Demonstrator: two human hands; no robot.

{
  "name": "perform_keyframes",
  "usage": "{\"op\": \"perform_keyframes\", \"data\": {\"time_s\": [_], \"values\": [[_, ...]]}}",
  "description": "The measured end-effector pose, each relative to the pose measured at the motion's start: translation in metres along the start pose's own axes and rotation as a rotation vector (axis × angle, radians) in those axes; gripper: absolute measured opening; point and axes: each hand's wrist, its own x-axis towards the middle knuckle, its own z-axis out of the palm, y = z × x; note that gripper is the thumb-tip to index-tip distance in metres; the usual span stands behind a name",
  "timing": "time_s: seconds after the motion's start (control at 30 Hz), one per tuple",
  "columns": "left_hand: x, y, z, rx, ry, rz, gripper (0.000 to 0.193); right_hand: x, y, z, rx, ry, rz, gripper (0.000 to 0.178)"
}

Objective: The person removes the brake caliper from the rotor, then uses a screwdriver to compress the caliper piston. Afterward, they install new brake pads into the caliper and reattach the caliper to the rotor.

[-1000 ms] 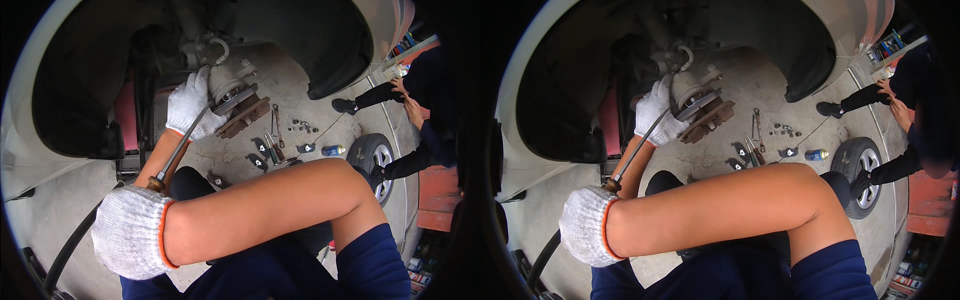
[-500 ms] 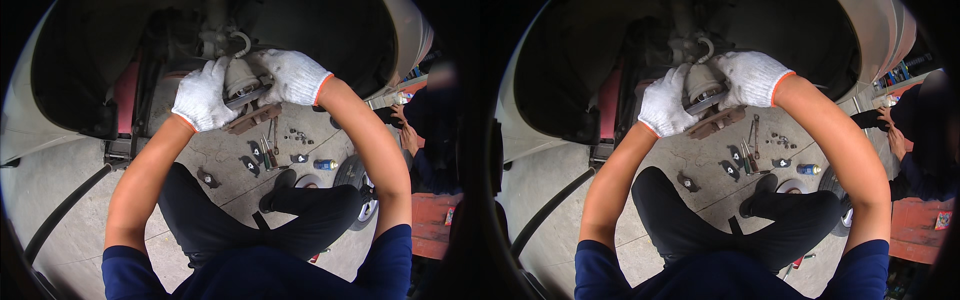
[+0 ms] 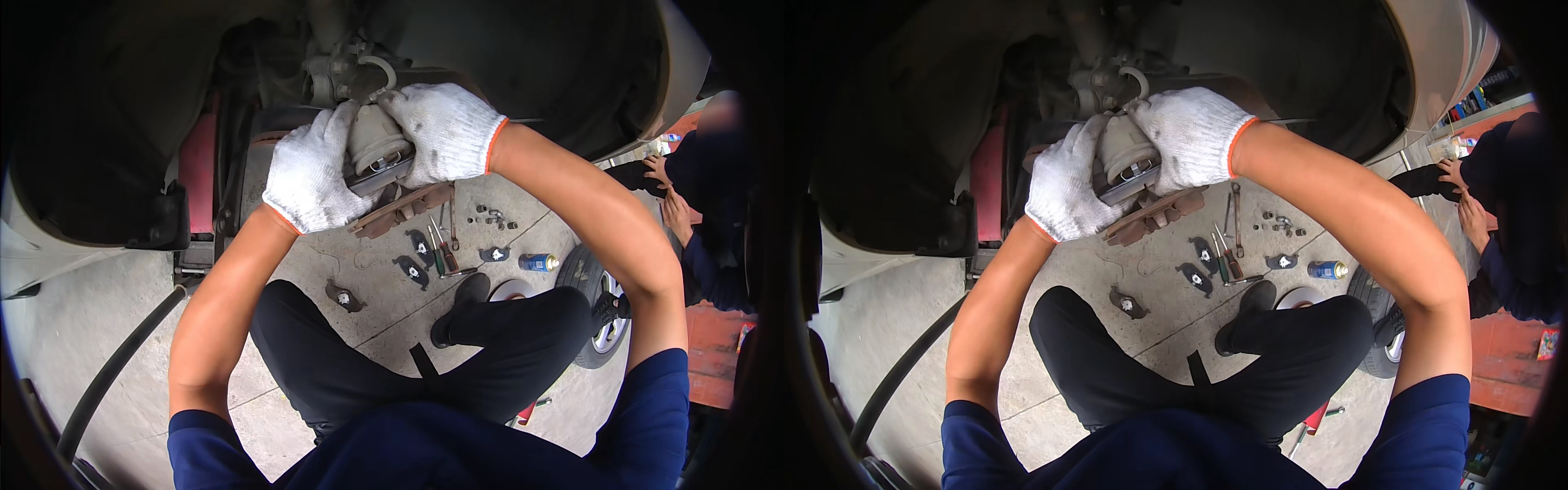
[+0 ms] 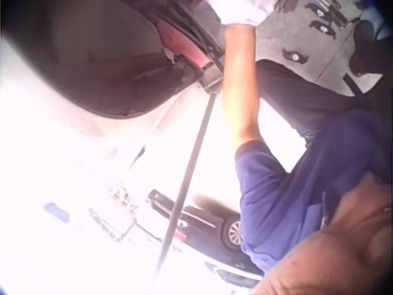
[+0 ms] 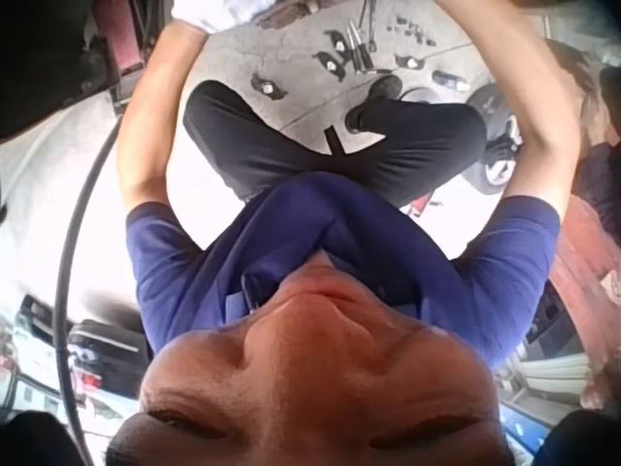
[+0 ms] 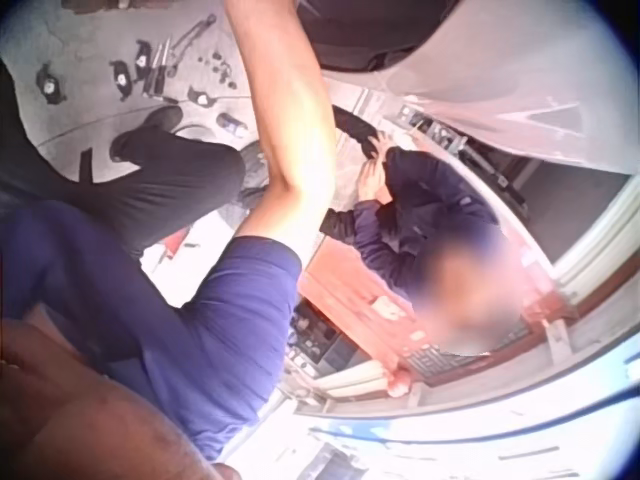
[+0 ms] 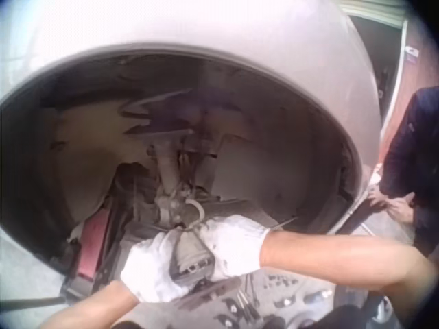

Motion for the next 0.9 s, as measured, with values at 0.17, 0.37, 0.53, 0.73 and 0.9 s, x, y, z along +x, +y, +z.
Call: {"op": "perform_keyframes", "data": {"time_s": [0.17,0.37,0.53,0.73,0.9], "values": [[0.012,-0.007,-0.019,0.028,-0.101,0.123,0.096,-0.008,-0.008,0.009,0.007,-0.016,0.124,0.078],[0.015,0.006,-0.034,0.101,-0.255,0.053,0.101,-0.015,-0.015,0.016,0.008,0.008,0.169,0.077],[0.014,0.018,-0.039,0.184,-0.321,0.012,0.105,-0.012,-0.017,0.002,0.021,-0.117,0.178,0.077],[0.024,0.028,-0.048,0.119,-0.376,-0.040,0.111,-0.013,-0.015,0.005,0.071,-0.077,0.185,0.071],[0.038,0.034,-0.049,0.071,-0.516,-0.130,0.126,-0.017,-0.015,0.006,0.082,-0.006,0.173,0.063]]}}
